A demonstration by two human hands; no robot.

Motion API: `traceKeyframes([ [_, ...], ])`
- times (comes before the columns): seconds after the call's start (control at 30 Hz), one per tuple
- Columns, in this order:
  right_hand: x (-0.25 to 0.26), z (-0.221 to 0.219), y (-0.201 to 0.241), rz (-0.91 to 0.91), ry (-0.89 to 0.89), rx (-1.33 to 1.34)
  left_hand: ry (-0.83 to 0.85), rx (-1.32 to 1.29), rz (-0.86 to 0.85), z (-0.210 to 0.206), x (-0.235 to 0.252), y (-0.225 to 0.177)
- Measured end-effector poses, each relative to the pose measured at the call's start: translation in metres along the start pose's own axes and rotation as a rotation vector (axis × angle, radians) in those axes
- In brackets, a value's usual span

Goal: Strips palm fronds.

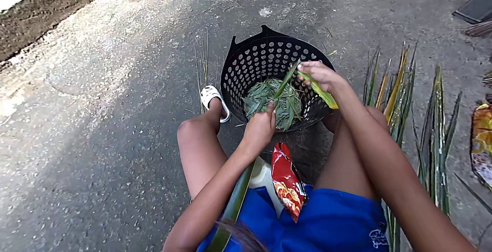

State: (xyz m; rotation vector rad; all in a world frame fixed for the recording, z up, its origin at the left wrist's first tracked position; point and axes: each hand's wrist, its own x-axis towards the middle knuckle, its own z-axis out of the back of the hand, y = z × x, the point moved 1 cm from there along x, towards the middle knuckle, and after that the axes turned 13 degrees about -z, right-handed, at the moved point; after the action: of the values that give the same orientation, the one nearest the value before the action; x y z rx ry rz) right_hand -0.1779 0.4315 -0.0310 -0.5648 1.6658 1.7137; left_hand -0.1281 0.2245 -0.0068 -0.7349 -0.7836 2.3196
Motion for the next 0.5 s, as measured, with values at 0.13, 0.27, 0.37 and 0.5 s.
traceKeyframes([
  [0.13, 0.000, 0.011, 0.002, -0.003, -0.140, 0.195, 0.039, 0.020, 0.041, 0.000, -0.003, -0.002],
  [0.27, -0.018, -0.004, -0.003, -0.036, -0.048, 0.148, 0.052, 0.047, 0.098, 0.001, -0.001, -0.002],
  [0.37, -0.025, -0.010, -0.008, -0.037, -0.095, 0.191, 0.087, 0.124, 0.168, 0.001, 0.000, -0.006],
  [0.5, -0.025, -0.012, -0.021, -0.036, 0.111, 0.009, 0.161, 0.259, 0.231, -0.001, 0.003, -0.014],
])
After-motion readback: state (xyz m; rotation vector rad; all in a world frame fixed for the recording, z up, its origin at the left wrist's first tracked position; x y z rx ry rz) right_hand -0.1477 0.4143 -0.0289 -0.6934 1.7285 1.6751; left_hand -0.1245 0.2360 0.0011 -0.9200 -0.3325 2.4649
